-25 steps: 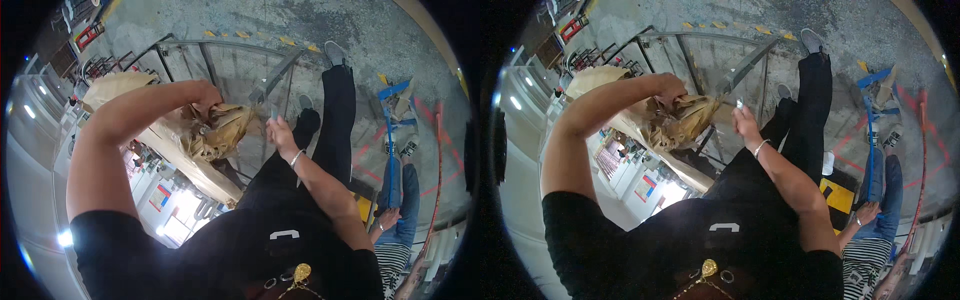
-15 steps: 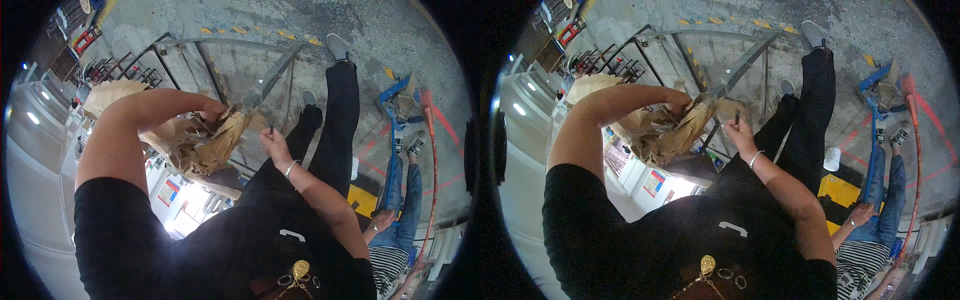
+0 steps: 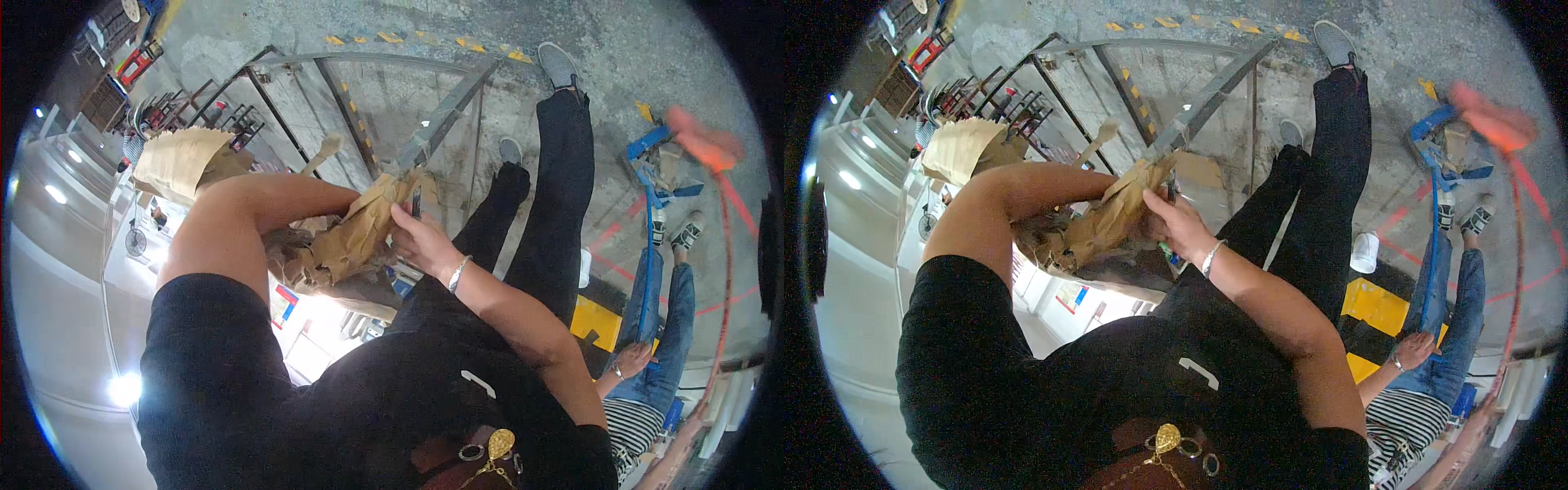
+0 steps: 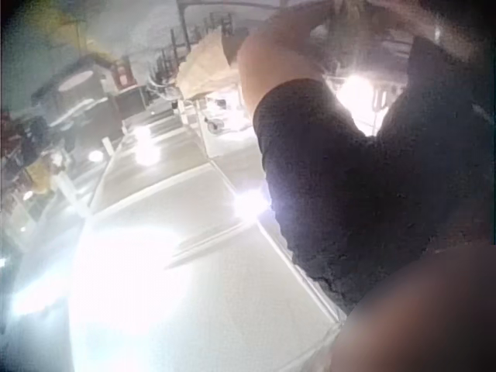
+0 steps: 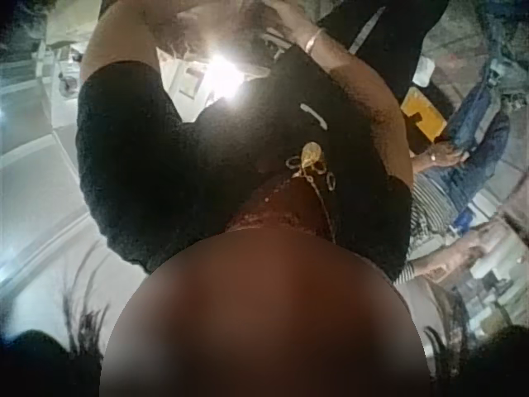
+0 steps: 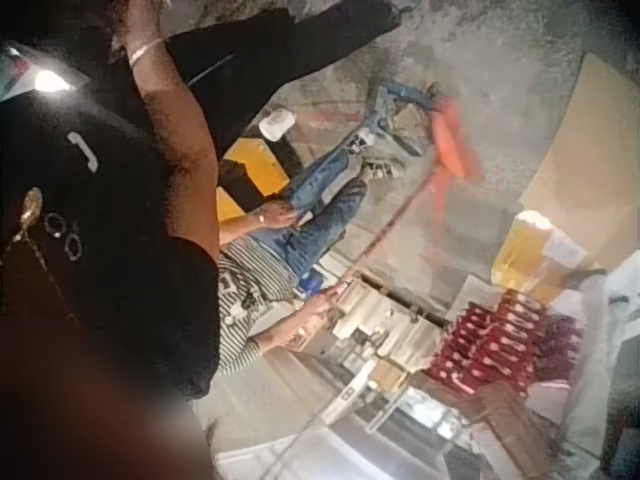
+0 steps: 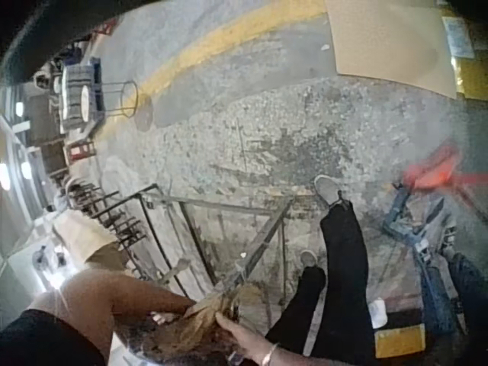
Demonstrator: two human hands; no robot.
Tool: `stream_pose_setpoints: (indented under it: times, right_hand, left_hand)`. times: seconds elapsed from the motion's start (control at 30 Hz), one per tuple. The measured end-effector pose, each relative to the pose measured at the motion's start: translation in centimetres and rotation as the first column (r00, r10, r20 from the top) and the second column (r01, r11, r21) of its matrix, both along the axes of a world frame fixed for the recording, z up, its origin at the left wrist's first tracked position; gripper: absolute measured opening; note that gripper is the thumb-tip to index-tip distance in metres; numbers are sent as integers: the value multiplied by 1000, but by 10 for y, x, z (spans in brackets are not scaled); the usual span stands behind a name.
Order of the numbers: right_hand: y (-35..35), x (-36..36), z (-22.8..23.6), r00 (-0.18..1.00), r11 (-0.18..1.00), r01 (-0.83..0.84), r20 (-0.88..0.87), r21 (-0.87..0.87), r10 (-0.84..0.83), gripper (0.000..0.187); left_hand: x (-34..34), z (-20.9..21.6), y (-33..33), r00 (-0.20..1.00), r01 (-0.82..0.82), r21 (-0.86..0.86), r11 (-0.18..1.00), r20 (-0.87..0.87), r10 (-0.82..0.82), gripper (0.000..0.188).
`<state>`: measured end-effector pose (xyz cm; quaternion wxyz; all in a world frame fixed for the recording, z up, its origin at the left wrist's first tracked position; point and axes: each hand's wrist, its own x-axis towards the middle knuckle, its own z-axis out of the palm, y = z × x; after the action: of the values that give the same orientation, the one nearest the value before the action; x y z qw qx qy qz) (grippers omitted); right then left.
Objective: The recorder uses a utility knife to cut through heavy paper and plastic wrapping to unpack a large flat object on a workbench.
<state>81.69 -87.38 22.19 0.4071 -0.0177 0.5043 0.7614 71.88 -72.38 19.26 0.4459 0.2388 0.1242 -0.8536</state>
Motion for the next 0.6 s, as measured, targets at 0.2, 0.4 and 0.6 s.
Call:
stream_pose_setpoints:
  times: [0.2,0.4,0.6]
  right_hand:
    - [2,-5,-5,923,981,-192,339,5,179,25]
    - [-7,-8,-5,841,951,-305,480,38,251,31]
    - [-19,-31,-13,609,924,-379,741,-44,285,34]
  left_hand:
    - [36,-24,65,997,80,86,993,-25,-78,54]
    - [58,-23,98,864,-275,209,938,481,146,72]
    - [110,-8,65,683,-161,486,859,683,-258,90]
